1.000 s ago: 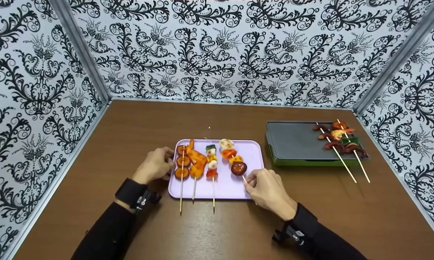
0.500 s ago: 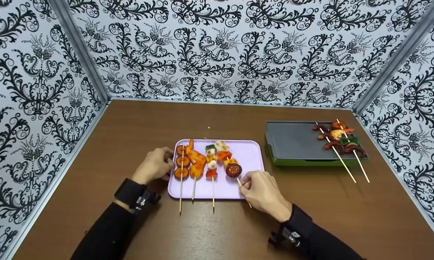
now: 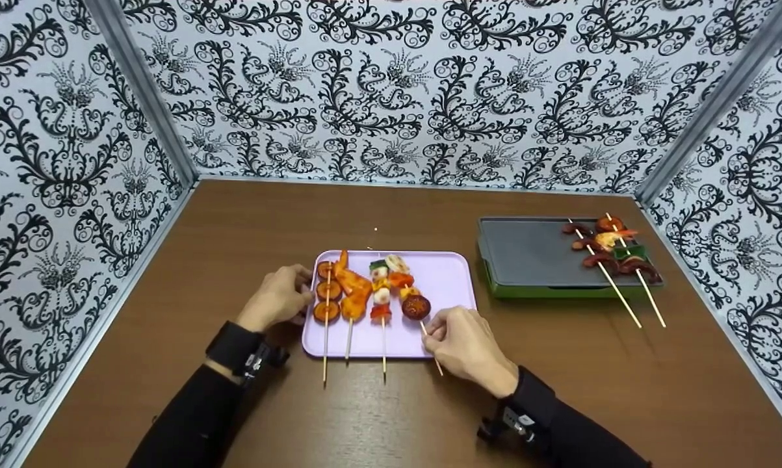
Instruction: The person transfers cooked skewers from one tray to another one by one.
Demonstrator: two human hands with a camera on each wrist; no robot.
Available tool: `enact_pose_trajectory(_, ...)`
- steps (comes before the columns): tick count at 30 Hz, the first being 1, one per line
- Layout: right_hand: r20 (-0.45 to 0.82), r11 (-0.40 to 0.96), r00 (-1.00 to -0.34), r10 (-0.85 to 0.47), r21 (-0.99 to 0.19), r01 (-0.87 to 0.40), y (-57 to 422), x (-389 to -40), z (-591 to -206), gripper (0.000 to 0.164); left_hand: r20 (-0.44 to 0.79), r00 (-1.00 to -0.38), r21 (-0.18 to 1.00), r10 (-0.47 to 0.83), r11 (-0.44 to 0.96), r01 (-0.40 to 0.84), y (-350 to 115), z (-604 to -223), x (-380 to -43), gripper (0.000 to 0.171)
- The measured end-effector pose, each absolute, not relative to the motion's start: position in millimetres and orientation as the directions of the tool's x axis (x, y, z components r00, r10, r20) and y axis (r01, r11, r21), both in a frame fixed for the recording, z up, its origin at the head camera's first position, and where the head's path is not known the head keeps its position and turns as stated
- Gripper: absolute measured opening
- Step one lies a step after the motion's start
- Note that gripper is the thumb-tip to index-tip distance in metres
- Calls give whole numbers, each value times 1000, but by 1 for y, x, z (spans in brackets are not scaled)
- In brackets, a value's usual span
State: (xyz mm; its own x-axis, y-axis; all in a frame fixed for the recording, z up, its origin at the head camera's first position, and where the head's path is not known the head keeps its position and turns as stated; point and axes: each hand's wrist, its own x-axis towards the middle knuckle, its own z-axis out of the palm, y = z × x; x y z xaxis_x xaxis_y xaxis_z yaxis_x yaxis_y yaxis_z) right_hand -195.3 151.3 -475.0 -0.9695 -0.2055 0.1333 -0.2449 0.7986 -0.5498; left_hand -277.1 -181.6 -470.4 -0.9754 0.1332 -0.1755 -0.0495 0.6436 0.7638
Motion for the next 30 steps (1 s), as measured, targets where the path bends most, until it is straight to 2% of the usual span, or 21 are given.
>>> enact_pose_trajectory(7, 85, 770, -972, -221, -596, -227, 146, -196, -475, 4, -174, -975, 766, 136, 641, -47, -182, -471, -277, 41)
enact_pose_trajectory(21, 33, 619, -962, -272, -759, -202, 134, -192, -475, 9, -176, -975, 764, 136, 643, -49, -181, -471, -277, 41)
enact_pose_trajectory(30, -75, 505, -950, -303, -858, -93, 130, -189, -478, 11, -172, -975, 764, 142, 644, -41, -182, -472, -277, 41)
